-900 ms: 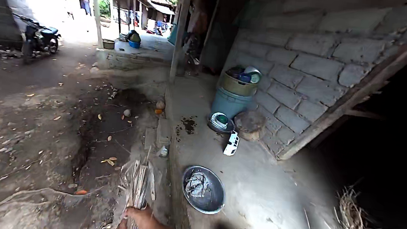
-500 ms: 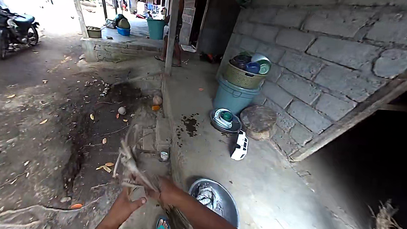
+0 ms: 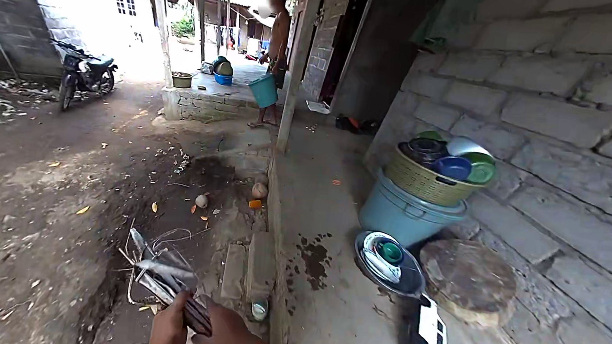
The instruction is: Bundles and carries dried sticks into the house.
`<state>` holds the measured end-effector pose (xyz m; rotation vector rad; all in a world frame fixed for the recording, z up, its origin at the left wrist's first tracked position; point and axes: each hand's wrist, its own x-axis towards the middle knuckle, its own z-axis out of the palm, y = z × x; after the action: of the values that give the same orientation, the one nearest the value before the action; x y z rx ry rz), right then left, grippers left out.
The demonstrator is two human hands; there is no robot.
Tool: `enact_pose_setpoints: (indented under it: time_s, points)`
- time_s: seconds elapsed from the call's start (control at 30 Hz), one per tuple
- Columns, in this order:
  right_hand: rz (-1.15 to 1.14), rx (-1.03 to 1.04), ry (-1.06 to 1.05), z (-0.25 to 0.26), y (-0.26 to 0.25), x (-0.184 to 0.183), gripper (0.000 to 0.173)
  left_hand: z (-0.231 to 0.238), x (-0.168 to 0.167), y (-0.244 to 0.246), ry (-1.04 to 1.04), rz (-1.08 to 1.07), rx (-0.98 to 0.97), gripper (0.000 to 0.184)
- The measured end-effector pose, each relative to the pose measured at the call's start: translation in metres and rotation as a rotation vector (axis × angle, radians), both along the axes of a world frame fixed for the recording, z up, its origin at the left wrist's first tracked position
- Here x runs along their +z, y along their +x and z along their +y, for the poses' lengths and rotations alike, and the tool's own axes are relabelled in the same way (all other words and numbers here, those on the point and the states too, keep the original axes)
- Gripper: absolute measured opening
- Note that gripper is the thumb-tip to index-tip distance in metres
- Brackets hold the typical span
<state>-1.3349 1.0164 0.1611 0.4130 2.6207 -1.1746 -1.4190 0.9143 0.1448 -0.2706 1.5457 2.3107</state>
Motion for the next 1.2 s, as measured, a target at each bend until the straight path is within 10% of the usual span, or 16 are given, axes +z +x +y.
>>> enact_pose_setpoints:
  time_s: [0.2, 0.53, 0.83, 1.2]
  points:
    - [-0.165, -0.081, 0.269, 0.119, -0.099, -0.001, 0.069, 0.130, 0.001, -0.124, 0.238, -0.161, -0.032, 0.004]
    - [-0.246, -0.288, 0.095, 0.329, -0.174, 0.053, 0.052, 0.348, 0.034, -0.235, 0.367, -0.245, -0.552, 0.021]
    - [-0.104, -0.582, 0.277, 0.427, -0.216, 0.014, 0.085, 0.514, 0.028, -0.283, 0.152, -0.267, -0.465, 0.020]
    - [-0.095, -0.863, -0.054, 0.698, -0.143, 0.144, 0.045, 0.763, 0.179, -0.255, -0.020, 0.005, -1.183, 0.058]
